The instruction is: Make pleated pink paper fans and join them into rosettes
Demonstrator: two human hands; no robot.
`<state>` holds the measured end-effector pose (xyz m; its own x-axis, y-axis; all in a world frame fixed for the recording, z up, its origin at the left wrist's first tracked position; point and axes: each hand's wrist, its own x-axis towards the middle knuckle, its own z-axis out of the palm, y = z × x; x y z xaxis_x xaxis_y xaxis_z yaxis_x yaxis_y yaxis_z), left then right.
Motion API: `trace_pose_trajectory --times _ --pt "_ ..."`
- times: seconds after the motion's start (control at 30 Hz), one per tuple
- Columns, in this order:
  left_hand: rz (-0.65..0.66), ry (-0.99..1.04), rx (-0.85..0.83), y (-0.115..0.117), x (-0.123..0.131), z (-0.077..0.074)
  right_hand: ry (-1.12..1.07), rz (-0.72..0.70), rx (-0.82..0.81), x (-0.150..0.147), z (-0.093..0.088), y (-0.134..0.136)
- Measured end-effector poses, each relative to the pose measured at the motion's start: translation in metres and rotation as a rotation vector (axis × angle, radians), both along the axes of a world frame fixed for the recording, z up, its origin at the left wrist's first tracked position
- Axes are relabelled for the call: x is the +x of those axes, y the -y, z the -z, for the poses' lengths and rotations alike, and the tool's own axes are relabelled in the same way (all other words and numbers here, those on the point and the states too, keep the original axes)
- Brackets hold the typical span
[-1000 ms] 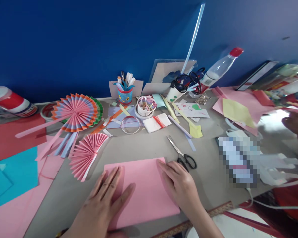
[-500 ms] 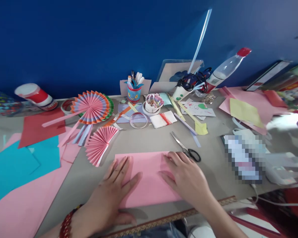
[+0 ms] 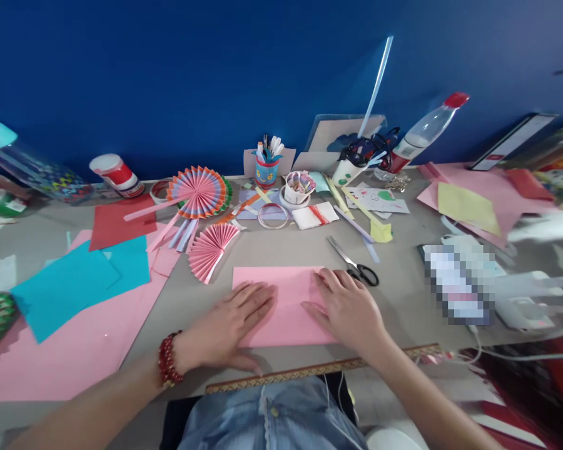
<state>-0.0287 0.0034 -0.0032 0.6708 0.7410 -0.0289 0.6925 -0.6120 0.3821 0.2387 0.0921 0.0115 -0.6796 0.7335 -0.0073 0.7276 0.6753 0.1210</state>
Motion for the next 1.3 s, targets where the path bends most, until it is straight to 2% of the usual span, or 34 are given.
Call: trace_pose_trajectory --times 0.1,0.23,0.33,0.47,0.67,0.9,1.07,1.2,1.3 --pt "0.050 0.000 0.019 0.002 0.001 -0.004 0.001 -0.007 -0.005 -0.001 -0.002 0.000" --pt "0.064 -0.033 0.000 0.006 0.006 -0.017 -0.003 -0.008 0.000 -0.002 -0.004 0.001" --pt "0.128 -0.018 -0.026 0.009 0.009 -0.025 -0.011 -0.008 0.003 -0.002 -0.005 0.002" --pt "0.160 0.004 -0.046 0.017 0.013 -0.030 -0.004 -0.002 0.000 -0.002 -0.005 0.003" --pt "0.151 -0.034 -0.034 0.026 0.016 -0.032 -0.011 0.006 0.005 -0.002 -0.003 0.004" --pt "0.082 -0.067 -0.004 0.028 0.026 -0.025 -0.029 0.004 0.014 -0.001 0.000 0.005" --pt "0.099 -0.111 0.020 0.030 0.028 -0.025 -0.078 0.018 0.009 0.003 0.000 0.003" --pt "0.100 -0.113 0.036 0.030 0.027 -0.025 -0.198 -0.038 0.001 0.004 -0.003 0.022" --pt "0.092 -0.092 0.036 0.029 0.028 -0.025 -0.288 -0.223 -0.060 0.004 0.000 0.057"
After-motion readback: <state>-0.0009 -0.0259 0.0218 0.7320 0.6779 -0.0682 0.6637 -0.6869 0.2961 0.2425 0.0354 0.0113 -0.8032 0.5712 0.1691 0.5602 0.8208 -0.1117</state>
